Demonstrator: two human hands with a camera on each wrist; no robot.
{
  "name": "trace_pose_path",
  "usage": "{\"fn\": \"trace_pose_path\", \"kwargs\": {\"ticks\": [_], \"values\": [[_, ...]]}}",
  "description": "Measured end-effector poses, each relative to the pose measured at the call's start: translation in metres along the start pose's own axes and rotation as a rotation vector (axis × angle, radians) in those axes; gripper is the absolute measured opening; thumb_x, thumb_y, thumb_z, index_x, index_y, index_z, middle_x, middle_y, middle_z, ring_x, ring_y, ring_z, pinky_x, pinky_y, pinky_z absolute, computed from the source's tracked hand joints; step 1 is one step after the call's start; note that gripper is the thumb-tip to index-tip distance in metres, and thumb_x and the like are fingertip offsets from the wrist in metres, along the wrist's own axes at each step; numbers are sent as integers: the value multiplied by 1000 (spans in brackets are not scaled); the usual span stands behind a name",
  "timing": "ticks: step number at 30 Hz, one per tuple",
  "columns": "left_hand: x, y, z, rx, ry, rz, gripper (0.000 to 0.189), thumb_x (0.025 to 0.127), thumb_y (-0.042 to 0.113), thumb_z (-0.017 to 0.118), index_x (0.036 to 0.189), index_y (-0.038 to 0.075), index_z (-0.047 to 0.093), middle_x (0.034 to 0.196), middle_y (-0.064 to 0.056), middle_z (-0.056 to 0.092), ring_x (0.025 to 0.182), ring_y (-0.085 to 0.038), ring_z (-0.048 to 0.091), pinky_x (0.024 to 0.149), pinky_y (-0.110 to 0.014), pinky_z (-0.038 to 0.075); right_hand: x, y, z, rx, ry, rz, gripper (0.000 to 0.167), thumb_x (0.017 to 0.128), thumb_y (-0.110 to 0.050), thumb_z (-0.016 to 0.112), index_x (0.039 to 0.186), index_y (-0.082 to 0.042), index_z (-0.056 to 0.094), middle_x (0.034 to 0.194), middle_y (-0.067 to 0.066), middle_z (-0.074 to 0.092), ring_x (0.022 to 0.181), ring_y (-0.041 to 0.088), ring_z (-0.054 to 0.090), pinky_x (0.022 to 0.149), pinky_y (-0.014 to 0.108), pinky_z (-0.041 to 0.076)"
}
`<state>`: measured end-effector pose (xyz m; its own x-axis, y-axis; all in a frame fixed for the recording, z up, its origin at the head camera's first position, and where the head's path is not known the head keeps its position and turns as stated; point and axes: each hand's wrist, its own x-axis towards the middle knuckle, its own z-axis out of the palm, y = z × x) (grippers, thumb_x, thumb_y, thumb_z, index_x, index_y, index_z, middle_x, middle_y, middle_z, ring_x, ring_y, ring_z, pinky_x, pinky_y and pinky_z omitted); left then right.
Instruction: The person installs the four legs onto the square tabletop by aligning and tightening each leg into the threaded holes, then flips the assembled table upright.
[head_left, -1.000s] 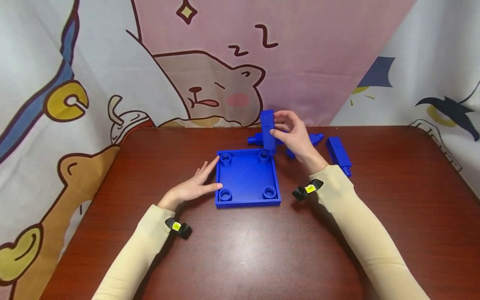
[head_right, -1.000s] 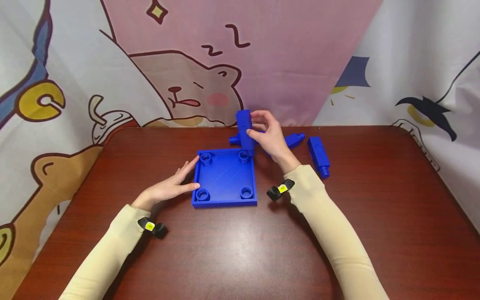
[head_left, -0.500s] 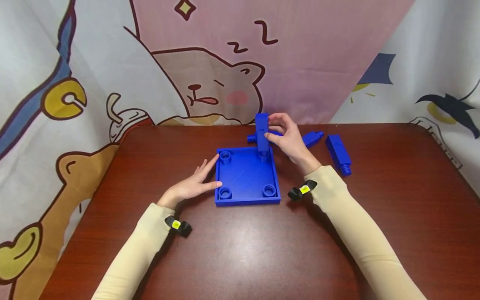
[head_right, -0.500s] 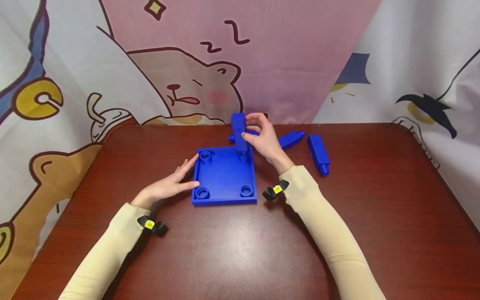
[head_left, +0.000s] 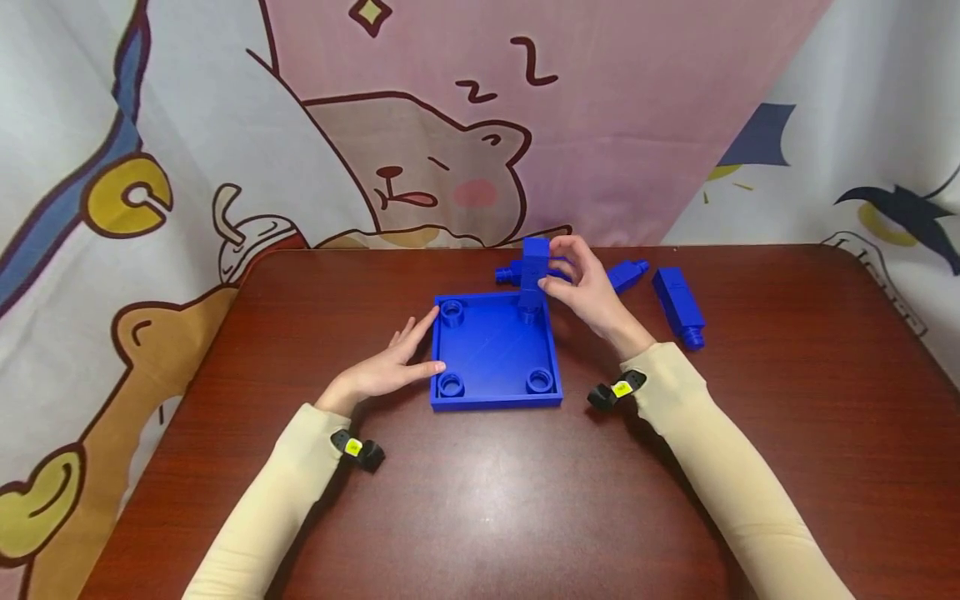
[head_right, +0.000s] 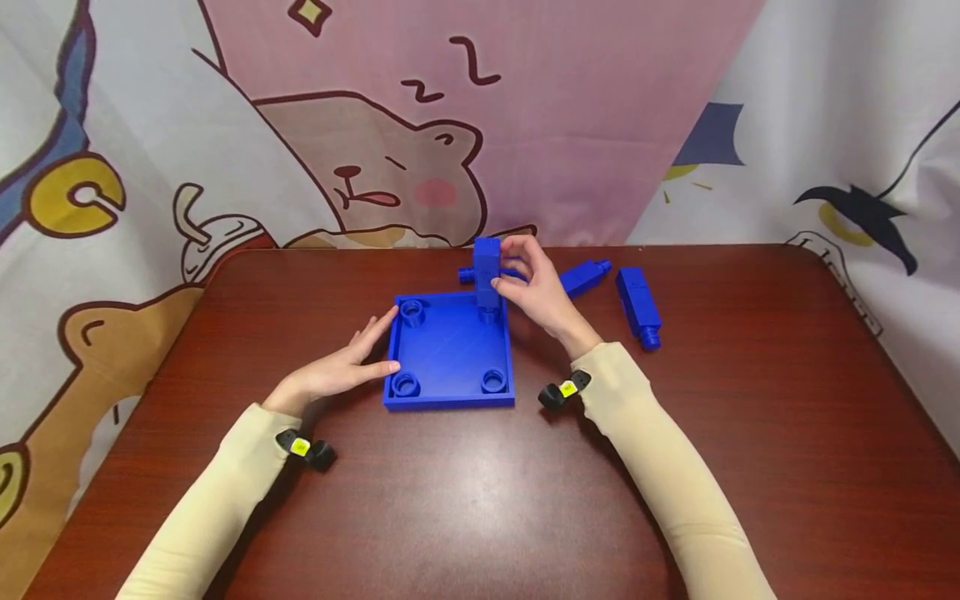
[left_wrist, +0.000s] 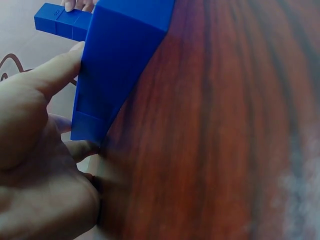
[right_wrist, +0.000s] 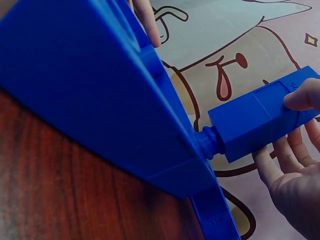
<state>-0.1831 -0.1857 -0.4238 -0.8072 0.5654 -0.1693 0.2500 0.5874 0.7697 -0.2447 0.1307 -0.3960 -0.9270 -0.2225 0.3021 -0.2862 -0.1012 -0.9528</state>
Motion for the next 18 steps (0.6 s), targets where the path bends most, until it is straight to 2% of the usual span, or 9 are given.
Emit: {"fn": "trace_pose_path", "kwargs": {"ticks": [3, 6, 12, 15, 18], "values": [[1, -1, 0, 2, -1, 6, 83, 98, 37, 55, 157, 21, -2, 161, -4, -3, 143, -33, -15, 110, -57, -8, -3, -1, -1, -14, -18, 5, 43, 81, 17, 61, 115, -4, 44, 116, 4, 48, 107, 21, 51, 86, 24, 47], [1, -1, 0, 1, -3, 15, 83, 99, 37, 55, 157, 20, -2, 161, -4, -3, 143, -33, -15, 111, -56, -8, -5, -2, -2, -71, -27, -6, 41, 83, 14, 64, 115, -3, 44, 113, 6, 50, 106, 21, 53, 87, 25, 48], [0, 1, 0, -8, -10, 5, 84, 98, 39, 55, 157, 22, -2, 161, -5, -3, 143, -33, -15, 110, -56, -8, -4, -6, -2, -161, -26, -13, 50, 81, 12, 69, 123, 6, 42, 112, 11, 55, 102, 22, 56, 93, 41, 47], [0, 1, 0, -15, -7, -1, 83, 98, 38, 55, 157, 23, -1, 161, -5, -2, 143, -32, -15, 110, -58, -8, -3, -13, -3, -221, -50, -16, 57, 82, 9, 70, 131, 4, 42, 117, 15, 55, 101, 24, 57, 89, 38, 50], [0, 1, 0, -18, -5, 0, 83, 98, 37, 56, 157, 23, -1, 161, -5, -2, 143, -32, -15, 110, -58, -8, 2, -19, -7, -279, -111, -36, 62, 84, 5, 71, 138, -1, 43, 131, 19, 50, 107, 29, 55, 86, 34, 51]]}}
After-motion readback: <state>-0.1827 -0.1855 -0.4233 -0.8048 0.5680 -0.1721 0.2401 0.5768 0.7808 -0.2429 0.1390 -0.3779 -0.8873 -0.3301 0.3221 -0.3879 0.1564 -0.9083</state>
